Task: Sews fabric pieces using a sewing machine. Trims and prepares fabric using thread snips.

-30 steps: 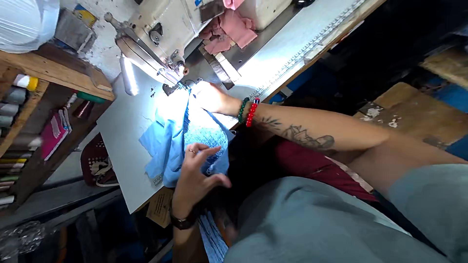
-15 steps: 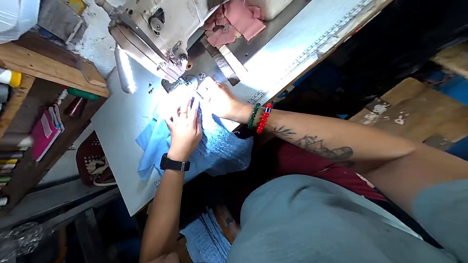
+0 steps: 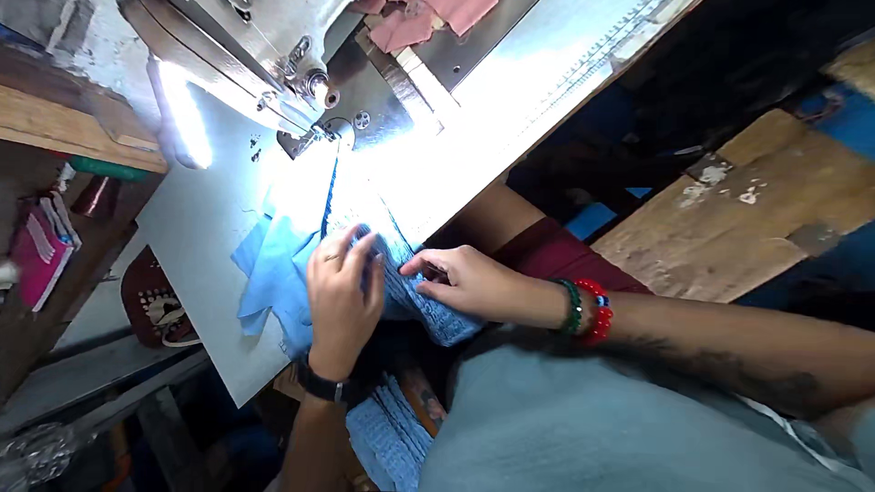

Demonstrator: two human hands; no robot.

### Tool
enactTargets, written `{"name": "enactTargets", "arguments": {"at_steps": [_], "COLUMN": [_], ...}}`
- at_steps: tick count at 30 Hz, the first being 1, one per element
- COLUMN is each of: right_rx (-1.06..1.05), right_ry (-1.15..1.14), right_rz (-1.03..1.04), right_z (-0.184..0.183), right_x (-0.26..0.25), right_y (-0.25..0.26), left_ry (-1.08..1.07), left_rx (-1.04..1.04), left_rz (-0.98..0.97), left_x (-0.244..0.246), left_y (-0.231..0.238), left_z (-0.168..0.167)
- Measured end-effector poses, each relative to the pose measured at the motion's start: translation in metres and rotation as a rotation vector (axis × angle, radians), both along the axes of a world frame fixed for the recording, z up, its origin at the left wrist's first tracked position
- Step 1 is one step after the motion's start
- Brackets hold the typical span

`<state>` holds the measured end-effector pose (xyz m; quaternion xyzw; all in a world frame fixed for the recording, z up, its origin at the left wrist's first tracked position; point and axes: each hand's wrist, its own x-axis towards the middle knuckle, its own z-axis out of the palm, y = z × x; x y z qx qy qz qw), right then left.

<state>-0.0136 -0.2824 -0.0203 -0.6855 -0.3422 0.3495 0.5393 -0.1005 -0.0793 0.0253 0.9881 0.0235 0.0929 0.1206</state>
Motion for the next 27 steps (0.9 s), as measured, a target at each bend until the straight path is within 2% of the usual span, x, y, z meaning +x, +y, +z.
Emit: {"name": "enactTargets", "arguments": {"at_steps": [2, 4, 7, 10, 13, 15, 17, 20, 23, 25, 27], "right_rx": [0.06, 0.079, 0.076, 0.062, 0.052, 0.045, 0.065, 0.165, 0.23, 0.163, 0.071], "right_ry": [0.043, 0.052, 0.009, -0.03, -0.037, -0.042, -0.028, 0.186, 0.66, 0.932, 1.076], "right_rz": [-0.056, -0.08, -0.102, -0.113, -0.104, -0.102, -0.145, -0.331, -0.525, -0.523, -0.463], "right_z": [-0.013, -0.013, -0.01, -0.007, -0.007, -0.005, -0.004, -0.004, 0.0, 0.008, 0.015], "right_x": [-0.002, -0.002, -0.004, -0.005, -0.006, -0.007, -0.01, -0.016, -0.022, -0.019, -0.013], "right_y": [-0.001, 0.0, -0.003, -0.006, -0.006, -0.003, -0.002, -0.005, 0.001, 0.002, 0.004], "left_ry": [-0.072, -0.064, -0.075, 0.007, 0.004, -0.093, -0.052, -0.025, -0.045, -0.049, -0.05], "left_rx": [0.034, 0.025, 0.004, 0.122, 0.196, 0.132, -0.03, -0.111, -0.124, -0.119, -0.115], "left_rz": [0.309, 0.477, 0.499, 0.519, 0.406, 0.143, -0.091, -0.168, -0.172, -0.176, -0.189], "left_x": [-0.019, -0.028, -0.032, -0.031, -0.02, -0.006, 0.008, 0.014, 0.013, 0.012, 0.012], "left_y": [-0.006, -0.002, 0.007, 0.016, 0.01, -0.003, -0.012, -0.012, -0.01, -0.01, -0.009], "left_z": [-0.003, -0.012, -0.017, -0.001, 0.009, 0.005, -0.009, -0.029, -0.031, -0.031, -0.031]}}
